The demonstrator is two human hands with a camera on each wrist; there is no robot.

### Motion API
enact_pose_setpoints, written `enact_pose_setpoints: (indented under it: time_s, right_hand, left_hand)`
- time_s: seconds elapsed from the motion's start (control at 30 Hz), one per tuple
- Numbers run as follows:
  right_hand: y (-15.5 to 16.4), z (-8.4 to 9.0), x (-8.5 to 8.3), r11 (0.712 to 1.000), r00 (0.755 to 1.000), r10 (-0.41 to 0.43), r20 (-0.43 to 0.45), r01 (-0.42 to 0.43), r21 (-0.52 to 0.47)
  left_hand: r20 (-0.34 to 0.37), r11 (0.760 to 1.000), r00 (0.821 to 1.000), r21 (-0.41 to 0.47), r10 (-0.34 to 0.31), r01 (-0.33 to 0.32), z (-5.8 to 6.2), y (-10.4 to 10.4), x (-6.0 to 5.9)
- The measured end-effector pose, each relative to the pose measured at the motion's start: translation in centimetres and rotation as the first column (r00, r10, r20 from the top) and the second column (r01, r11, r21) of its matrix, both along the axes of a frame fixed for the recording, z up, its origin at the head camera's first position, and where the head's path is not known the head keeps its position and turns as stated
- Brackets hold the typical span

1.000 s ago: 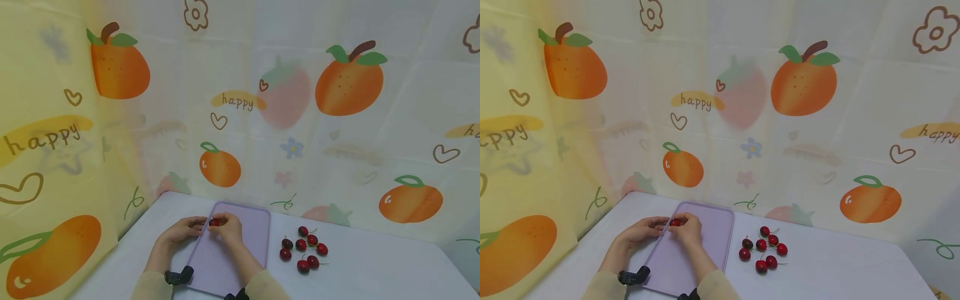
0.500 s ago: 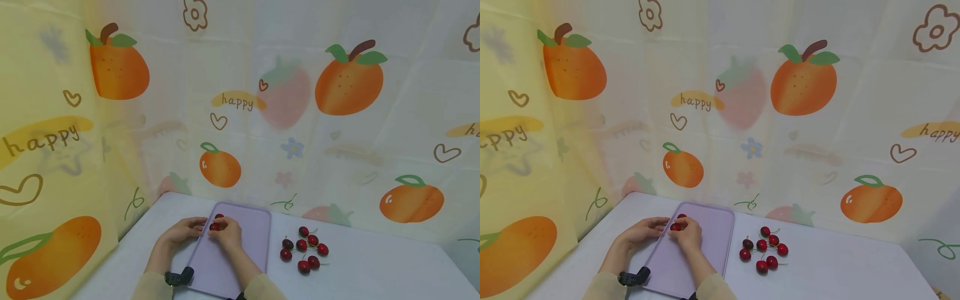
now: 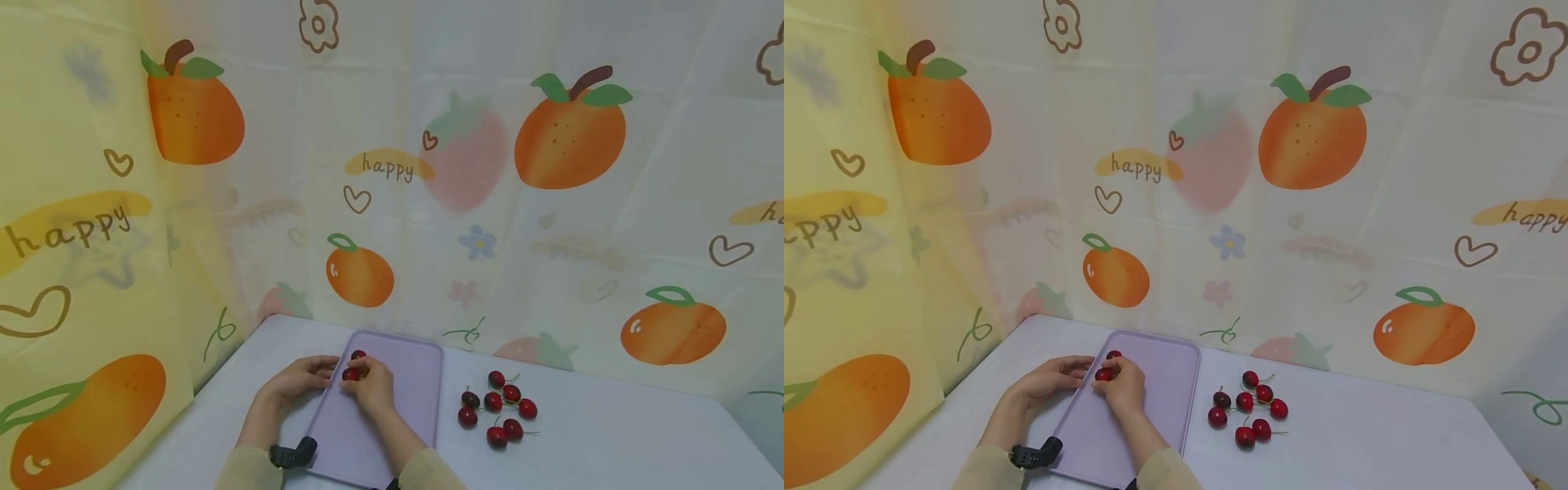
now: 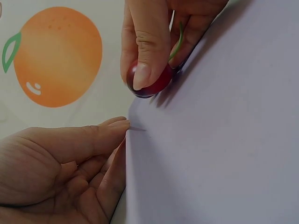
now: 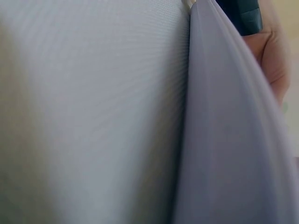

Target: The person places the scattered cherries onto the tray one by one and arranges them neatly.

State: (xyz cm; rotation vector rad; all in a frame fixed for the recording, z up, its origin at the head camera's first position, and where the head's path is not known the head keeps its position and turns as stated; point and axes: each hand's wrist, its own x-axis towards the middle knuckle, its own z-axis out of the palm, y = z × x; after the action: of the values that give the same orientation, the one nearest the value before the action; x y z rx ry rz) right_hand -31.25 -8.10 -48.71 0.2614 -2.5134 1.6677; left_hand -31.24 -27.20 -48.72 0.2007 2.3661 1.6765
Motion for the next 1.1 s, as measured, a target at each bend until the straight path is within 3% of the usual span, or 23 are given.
enact_pose_setpoints:
  time_s: [0.23, 0.7, 0.97, 1.1]
  right_hand:
    - [-0.08, -0.11, -0.04, 1.000, 1.000, -0.014, -0.013, 0.014, 0.011]
    - [-0.11, -0.01, 0.20, 1.000, 1.000, -0.009, -0.023, 0.009, 0.012]
    - [0.06, 0.33, 0.57, 1.000, 0.997, -0.001, -0.074, 0.000, -0.018]
    - [0.02, 0.48, 0.31, 0.999, 1.000, -0.013, -0.002, 0.013, -0.047]
  left_hand:
    - [0.006, 0.999, 1.000, -0.021, 0.028, -0.028, -0.01, 0.16, 0.01]
    - [-0.004, 0.999, 1.000, -0.029, 0.011, -0.012, -0.12, -0.02, 0.04]
    - [-0.008, 1.000, 1.000, -0.025, 0.010, -0.010, -0.02, 0.01, 0.08]
    - [-0.013, 1.000, 1.000, -0.024, 0.004, -0.004, -0.07, -0.01, -0.10]
